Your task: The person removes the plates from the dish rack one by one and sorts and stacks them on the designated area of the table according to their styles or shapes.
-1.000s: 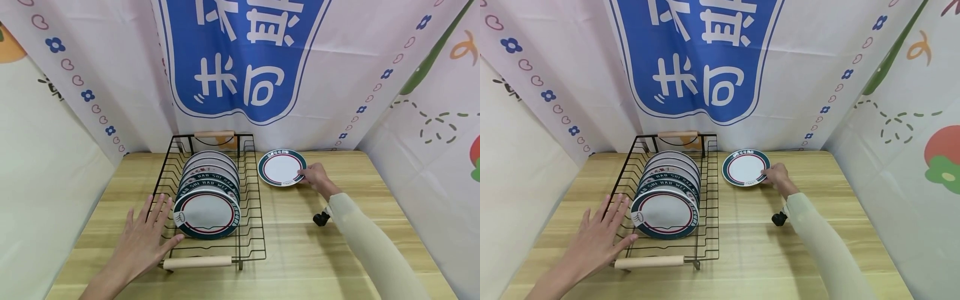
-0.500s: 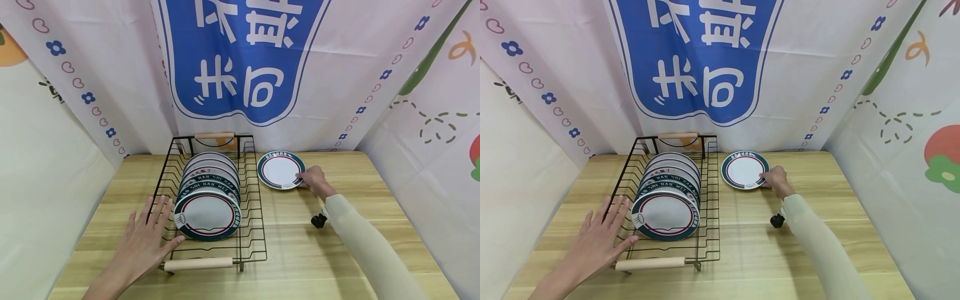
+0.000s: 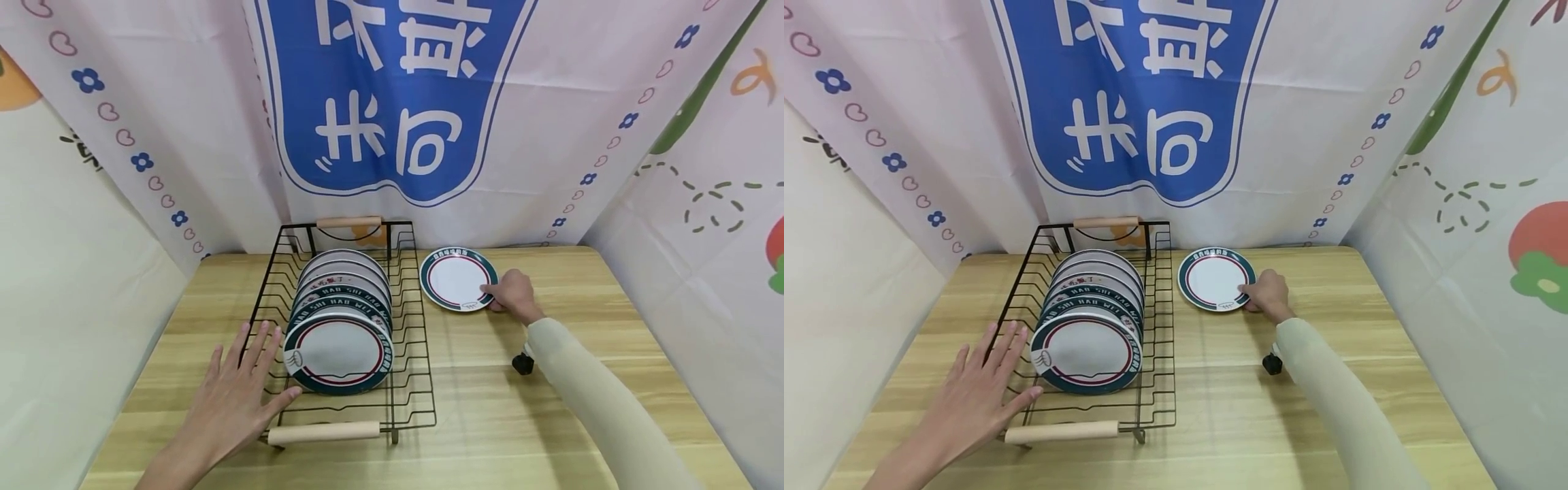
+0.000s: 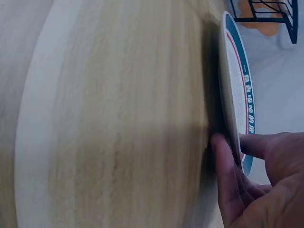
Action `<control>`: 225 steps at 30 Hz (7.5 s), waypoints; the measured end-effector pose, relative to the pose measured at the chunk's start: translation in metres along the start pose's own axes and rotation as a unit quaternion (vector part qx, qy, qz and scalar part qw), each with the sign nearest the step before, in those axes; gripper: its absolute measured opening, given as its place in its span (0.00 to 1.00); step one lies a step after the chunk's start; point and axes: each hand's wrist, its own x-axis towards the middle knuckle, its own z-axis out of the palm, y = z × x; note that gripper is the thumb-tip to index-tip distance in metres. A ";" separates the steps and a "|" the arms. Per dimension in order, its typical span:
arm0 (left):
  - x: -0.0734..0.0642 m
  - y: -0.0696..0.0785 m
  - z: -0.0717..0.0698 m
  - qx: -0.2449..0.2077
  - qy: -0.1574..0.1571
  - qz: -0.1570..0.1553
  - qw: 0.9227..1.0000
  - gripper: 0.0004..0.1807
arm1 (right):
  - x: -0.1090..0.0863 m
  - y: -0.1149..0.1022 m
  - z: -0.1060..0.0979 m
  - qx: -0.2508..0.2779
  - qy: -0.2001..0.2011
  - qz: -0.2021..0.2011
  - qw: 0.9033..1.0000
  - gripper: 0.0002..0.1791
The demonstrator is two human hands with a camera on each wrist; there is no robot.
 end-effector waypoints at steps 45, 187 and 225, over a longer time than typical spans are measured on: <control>0.000 -0.002 -0.001 0.015 0.000 0.000 1.000 0.58 | -0.136 -0.169 -0.019 -0.259 0.052 -0.361 0.895 0.31; 0.000 -0.001 0.003 0.015 0.007 0.005 1.000 0.57 | -0.072 -0.149 -0.104 0.093 -0.049 -0.155 0.982 0.20; -0.002 0.000 0.002 0.006 -0.004 -0.004 1.000 0.57 | -0.009 -0.026 -0.058 0.099 -0.068 -0.014 0.993 0.18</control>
